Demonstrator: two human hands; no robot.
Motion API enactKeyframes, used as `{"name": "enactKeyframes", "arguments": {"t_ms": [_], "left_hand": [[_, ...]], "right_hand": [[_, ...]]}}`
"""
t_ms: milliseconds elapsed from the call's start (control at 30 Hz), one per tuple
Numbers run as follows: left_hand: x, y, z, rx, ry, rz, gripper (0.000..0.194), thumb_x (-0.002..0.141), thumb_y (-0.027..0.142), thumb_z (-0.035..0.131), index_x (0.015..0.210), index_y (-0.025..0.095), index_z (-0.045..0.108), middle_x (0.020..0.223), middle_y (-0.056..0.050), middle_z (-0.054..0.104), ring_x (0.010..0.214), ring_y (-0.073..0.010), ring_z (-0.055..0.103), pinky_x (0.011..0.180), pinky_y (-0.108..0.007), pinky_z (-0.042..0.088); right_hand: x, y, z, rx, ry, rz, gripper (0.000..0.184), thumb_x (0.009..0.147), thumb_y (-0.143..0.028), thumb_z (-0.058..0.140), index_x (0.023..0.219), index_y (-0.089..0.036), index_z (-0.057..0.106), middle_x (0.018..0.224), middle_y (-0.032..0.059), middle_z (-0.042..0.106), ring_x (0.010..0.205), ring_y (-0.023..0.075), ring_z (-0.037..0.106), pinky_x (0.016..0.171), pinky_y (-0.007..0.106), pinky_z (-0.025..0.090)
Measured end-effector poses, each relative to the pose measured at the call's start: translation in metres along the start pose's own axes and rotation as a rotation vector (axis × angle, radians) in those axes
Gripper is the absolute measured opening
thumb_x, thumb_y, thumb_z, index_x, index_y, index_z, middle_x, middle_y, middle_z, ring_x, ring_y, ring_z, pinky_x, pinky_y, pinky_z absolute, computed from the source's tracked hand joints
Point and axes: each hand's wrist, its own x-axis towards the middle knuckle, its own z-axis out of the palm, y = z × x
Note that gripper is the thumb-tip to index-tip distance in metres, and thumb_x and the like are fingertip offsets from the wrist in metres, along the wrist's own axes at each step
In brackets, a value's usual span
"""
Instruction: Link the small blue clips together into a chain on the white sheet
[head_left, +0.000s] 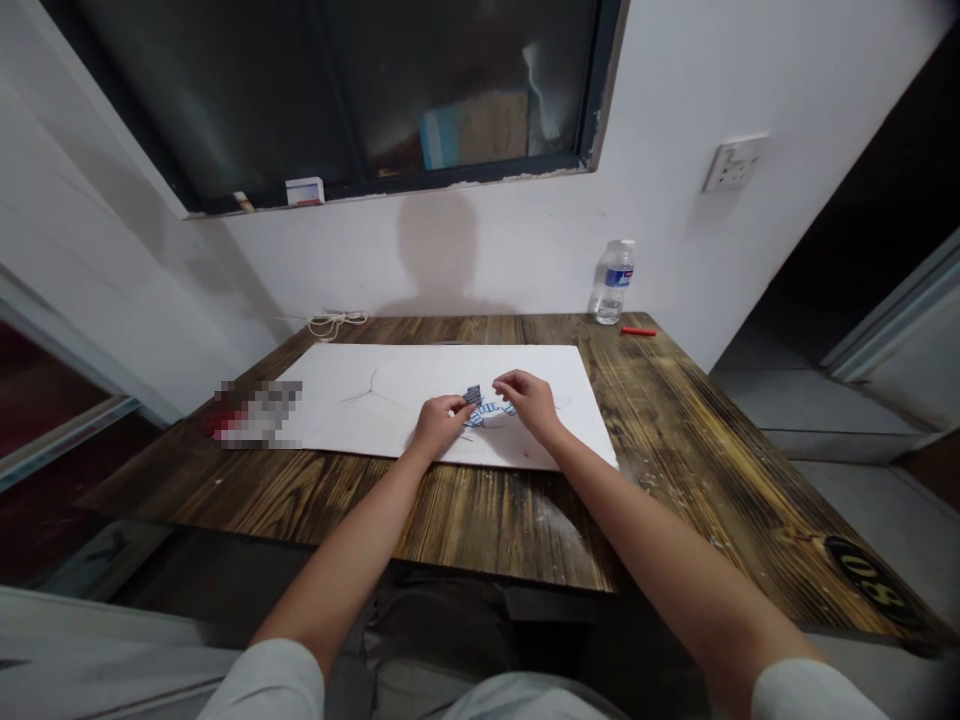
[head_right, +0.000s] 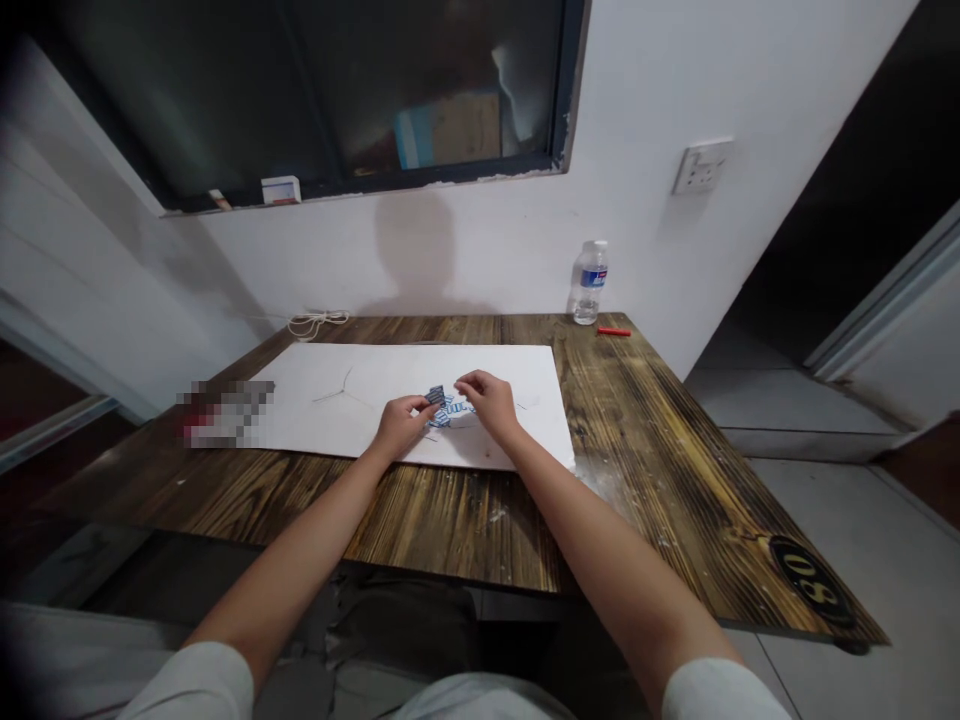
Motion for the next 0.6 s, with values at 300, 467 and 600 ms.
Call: {"name": "enactKeyframes", "arguments": {"t_ms": [300, 467, 600], "left_hand": [[0.003, -0.002, -0.001, -0.042, 0.151, -0.139, 0.03, 0.077, 0.043, 0.058, 0.063, 0.018, 0.065, 0.059, 0.0, 0.064, 0.055, -0.0131, 0.052, 0.052, -0.023, 0.038], [0.003, -0.003, 0.0, -0.089, 0.179, -0.183, 0.027, 0.076, 0.042, 0.059, 0.065, 0.018, 0.066, 0.06, 0.0, 0.065, 0.053, -0.0133, 0.053, 0.048, -0.023, 0.038], [0.003, -0.002, 0.0, -0.066, 0.169, -0.17, 0.027, 0.077, 0.04, 0.059, 0.064, 0.017, 0.066, 0.059, 0.0, 0.064, 0.053, -0.0131, 0.053, 0.049, -0.023, 0.039]], "right_hand": [[0.016, 0.026, -0.043, -0.686, -0.105, 0.07, 0.017, 0.078, -0.026, 0.062, 0.091, -0.019, 0.071, 0.09, 0.0065, 0.069, 0.082, 0.019, 0.059, 0.072, 0.029, 0.042], [0.011, 0.019, -0.046, -0.954, -0.177, 0.148, 0.021, 0.08, -0.035, 0.062, 0.09, -0.019, 0.073, 0.099, 0.012, 0.065, 0.091, 0.0261, 0.054, 0.073, 0.034, 0.039], [0.009, 0.015, -0.045, -0.983, -0.17, 0.201, 0.029, 0.074, -0.046, 0.068, 0.083, -0.019, 0.074, 0.1, 0.0152, 0.06, 0.098, 0.0313, 0.049, 0.075, 0.038, 0.039]]}}
